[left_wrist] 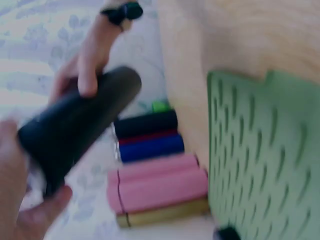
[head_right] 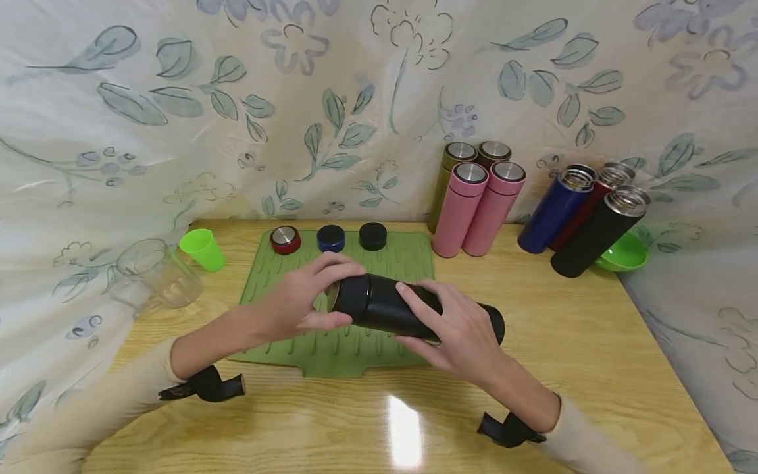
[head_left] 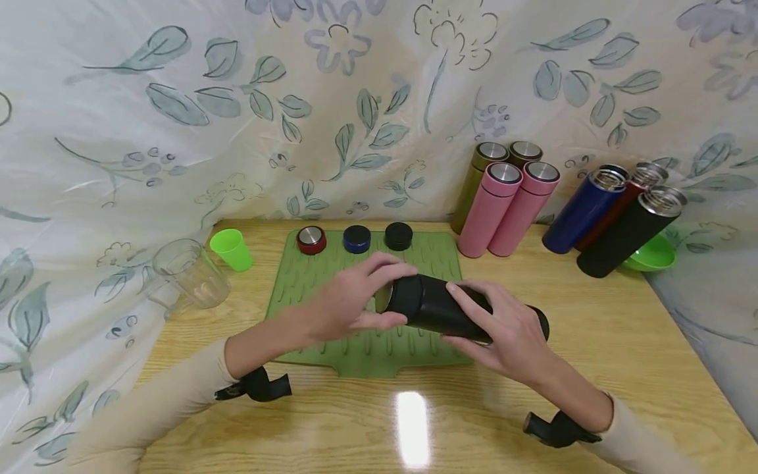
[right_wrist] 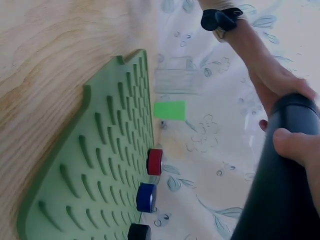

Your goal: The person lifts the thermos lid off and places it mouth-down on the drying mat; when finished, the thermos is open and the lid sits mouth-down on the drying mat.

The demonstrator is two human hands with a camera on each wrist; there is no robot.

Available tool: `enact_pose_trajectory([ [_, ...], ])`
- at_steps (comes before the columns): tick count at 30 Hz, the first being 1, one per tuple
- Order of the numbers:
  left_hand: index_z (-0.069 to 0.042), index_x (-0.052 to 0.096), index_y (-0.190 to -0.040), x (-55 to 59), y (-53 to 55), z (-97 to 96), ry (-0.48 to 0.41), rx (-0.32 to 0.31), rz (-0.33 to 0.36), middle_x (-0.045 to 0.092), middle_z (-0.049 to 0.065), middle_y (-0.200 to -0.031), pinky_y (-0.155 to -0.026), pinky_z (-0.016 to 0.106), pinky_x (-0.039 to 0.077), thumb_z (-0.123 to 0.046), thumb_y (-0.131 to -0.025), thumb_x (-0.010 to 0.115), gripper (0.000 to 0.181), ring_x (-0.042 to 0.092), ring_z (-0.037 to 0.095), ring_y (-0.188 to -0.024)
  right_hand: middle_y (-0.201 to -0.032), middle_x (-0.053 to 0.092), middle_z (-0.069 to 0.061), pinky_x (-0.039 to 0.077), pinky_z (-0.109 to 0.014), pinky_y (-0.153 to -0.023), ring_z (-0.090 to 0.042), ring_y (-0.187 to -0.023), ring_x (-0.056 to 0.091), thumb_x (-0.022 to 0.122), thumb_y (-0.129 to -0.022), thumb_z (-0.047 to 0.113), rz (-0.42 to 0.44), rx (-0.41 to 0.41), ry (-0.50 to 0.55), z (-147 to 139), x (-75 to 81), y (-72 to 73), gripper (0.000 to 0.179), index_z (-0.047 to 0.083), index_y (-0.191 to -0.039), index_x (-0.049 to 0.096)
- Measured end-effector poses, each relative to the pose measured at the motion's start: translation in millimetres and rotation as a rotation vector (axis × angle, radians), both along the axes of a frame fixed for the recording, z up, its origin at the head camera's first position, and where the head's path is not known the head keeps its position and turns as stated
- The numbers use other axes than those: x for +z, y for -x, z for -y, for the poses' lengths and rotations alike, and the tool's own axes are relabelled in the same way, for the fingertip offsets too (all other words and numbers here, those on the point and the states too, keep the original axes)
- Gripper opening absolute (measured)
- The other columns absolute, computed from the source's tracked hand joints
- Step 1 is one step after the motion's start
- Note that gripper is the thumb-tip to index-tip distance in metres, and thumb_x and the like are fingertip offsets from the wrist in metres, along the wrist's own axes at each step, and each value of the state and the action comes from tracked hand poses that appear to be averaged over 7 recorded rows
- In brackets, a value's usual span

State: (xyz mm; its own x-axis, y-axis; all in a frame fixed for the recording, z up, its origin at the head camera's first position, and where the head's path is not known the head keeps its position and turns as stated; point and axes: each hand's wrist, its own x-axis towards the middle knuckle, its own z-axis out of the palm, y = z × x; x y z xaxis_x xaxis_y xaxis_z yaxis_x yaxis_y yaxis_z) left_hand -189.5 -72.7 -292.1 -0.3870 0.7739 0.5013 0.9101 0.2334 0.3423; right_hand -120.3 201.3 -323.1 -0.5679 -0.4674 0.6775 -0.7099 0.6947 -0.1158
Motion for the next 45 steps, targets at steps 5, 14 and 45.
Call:
enact_pose_trajectory([
  [5,-0.018,0.052,-0.132,10.3,9.4,15.5,0.004,-0.224,-0.205,0.051,0.015,-0.134,-0.088,0.023,0.056,-0.036,-0.08,0.079,0.062,0.059,0.019,-0.114,-0.117,0.063,-0.013,0.052,-0.034,-0.061,-0.023,-0.096,0.061,0.052,-0.092,0.058,0.104,0.039,-0.027,-7.0,8.1,-5.7,0.063,0.013,-0.136,0.058],
  [14,-0.013,0.065,-0.122,-1.7,5.3,18.1,-0.096,-0.199,-0.104,0.061,0.012,-0.117,-0.081,0.016,0.056,-0.039,-0.07,0.084,0.062,0.068,0.014,-0.095,-0.118,0.063,-0.01,0.052,-0.034,-0.062,-0.022,-0.097,0.061,0.051,-0.092,0.06,0.14,0.026,-0.068,-5.5,6.5,-10.6,0.062,0.018,-0.137,0.057],
  [45,-0.017,0.056,-0.125,12.4,-13.5,12.9,-0.115,0.101,0.795,0.056,0.007,-0.125,-0.077,0.025,0.061,-0.022,-0.075,0.084,0.058,0.064,0.02,-0.104,-0.114,0.064,-0.019,0.056,-0.047,-0.068,-0.033,-0.094,0.063,0.051,-0.095,0.053,-0.049,-0.067,-0.053,5.7,0.4,-13.1,0.053,0.016,-0.131,0.061],
])
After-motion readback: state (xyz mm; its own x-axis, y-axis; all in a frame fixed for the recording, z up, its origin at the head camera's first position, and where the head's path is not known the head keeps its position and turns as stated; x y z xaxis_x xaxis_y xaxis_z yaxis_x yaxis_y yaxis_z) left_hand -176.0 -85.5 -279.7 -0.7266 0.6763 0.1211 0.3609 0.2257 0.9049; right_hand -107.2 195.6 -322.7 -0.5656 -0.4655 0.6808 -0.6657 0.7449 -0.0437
